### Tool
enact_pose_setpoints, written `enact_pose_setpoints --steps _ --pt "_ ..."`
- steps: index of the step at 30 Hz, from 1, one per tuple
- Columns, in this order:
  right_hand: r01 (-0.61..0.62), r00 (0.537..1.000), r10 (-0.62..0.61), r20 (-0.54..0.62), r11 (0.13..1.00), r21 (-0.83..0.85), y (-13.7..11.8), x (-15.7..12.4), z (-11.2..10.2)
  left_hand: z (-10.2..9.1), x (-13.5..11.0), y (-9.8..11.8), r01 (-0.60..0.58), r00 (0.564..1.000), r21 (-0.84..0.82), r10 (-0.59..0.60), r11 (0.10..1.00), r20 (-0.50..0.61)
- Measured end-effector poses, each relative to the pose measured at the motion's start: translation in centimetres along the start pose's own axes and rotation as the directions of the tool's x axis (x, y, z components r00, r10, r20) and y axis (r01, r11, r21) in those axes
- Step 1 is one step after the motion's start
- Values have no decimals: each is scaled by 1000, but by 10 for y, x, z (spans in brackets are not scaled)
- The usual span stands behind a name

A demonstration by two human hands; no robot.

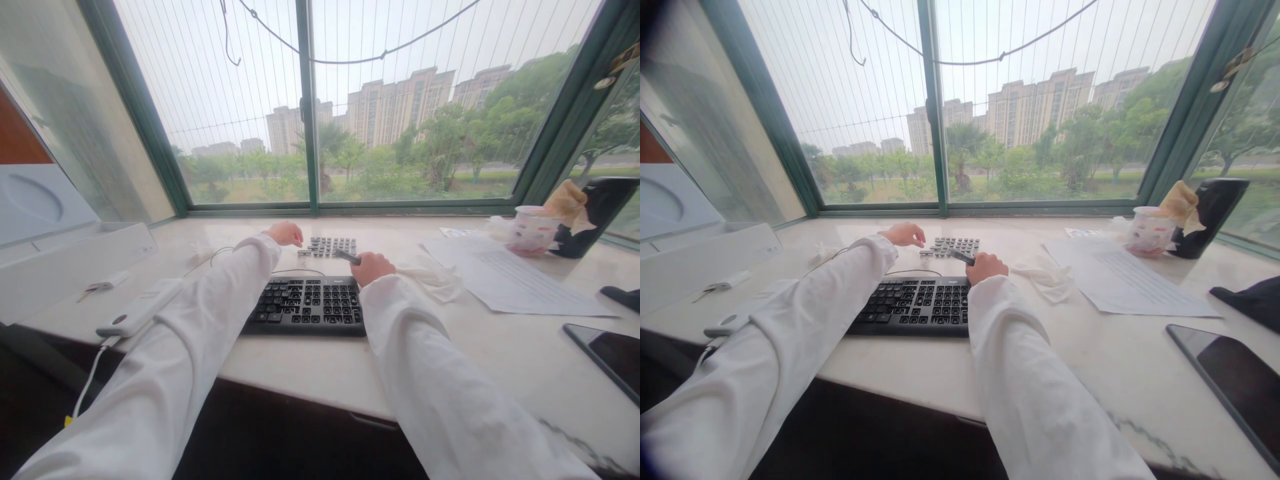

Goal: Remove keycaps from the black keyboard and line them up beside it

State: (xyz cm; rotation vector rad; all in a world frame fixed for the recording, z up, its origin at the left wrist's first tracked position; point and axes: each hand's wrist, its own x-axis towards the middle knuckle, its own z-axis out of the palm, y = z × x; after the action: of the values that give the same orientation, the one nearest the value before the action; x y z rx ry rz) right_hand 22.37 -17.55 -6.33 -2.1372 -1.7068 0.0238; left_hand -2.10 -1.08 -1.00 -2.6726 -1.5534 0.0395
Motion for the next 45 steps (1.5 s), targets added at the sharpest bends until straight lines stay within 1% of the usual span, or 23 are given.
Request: enact_pose_setpoints --steps 5,11,14,20,28,34,38,42,45 --pt "2 1000 -2 -6 1000 -1 0 0 0 -4 2 1 16 1000 18 -16 1000 -26" --pt "6 1000 -6 4 1000 -2 0 -1 -1 -4 -1 1 -32 999 31 34 999 -41" --pt "3 1000 -3 -2 1000 -6 1 0 0 -3 -4 1 -47 998 37 48 998 -33" --pt "-12 1000 12 -6 1000 -6 1 1 2 2 -10 -2 -39 999 56 39 998 2" --pt "-17 1000 17 16 1000 -11 -1 -3 -4 5 -14 -1 -35 999 49 34 998 20" --pt "-28 999 28 23 999 -17 -4 -6 -8 6 -15 4 -33 999 54 33 998 10" --pt "-33 999 33 16 999 -17 -4 -5 -6 6 -15 6 -44 999 50 44 998 3" --pt "-27 1000 27 9 1000 -13 -1 -2 -3 3 -16 6 -37 999 43 37 998 -4" --pt "-26 1000 26 1 1000 -11 -1 -3 -3 -3 -20 7 -19 999 48 20 999 -25"
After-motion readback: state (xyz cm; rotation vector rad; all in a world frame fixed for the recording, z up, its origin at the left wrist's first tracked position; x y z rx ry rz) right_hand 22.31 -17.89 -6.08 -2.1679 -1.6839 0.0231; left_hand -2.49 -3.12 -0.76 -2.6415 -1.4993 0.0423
